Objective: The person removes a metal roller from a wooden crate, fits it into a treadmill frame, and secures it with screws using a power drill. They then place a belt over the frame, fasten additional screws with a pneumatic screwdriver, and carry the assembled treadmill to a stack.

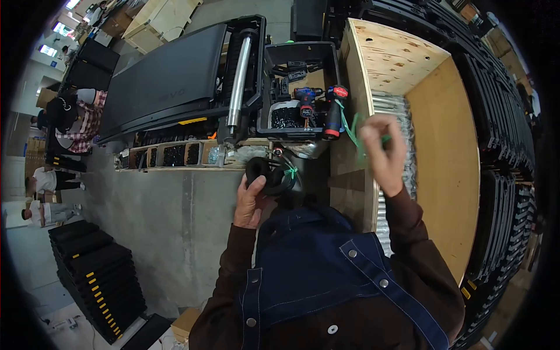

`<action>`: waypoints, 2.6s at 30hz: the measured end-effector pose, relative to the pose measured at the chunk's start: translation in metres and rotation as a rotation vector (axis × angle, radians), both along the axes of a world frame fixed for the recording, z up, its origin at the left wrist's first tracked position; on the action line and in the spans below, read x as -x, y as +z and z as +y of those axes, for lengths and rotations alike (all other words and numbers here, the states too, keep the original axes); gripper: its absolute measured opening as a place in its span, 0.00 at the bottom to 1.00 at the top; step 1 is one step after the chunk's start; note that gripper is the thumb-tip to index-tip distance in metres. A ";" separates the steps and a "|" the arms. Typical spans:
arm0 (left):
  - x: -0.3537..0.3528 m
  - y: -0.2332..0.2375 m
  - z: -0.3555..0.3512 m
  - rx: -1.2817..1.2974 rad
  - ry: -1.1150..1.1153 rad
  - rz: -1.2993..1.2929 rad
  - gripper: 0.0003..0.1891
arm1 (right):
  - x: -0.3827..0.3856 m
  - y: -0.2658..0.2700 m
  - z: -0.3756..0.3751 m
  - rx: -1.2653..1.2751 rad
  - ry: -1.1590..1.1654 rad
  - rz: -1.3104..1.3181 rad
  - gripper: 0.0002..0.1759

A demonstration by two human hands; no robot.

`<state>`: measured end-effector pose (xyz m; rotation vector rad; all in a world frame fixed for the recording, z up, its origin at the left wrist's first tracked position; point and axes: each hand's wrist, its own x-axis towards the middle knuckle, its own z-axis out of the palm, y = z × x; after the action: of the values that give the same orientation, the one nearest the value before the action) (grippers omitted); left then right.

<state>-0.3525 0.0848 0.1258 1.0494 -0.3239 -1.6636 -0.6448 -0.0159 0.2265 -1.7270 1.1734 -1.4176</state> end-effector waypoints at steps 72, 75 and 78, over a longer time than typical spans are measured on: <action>-0.039 0.002 -0.009 0.436 -0.886 -0.128 0.47 | -0.091 -0.068 0.191 -0.722 0.091 -0.414 0.46; -0.066 -0.003 -0.015 0.432 -0.809 -0.222 0.48 | -0.136 -0.079 0.135 -0.718 0.293 -0.094 0.48; -0.087 -0.008 -0.030 0.276 -0.522 -0.185 0.40 | -0.162 -0.085 0.080 -0.802 0.325 -0.224 0.47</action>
<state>-0.2655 0.0548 0.1179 0.9585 -0.9888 -1.9060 -0.4824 0.0637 0.1414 -1.0903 1.0673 -0.7551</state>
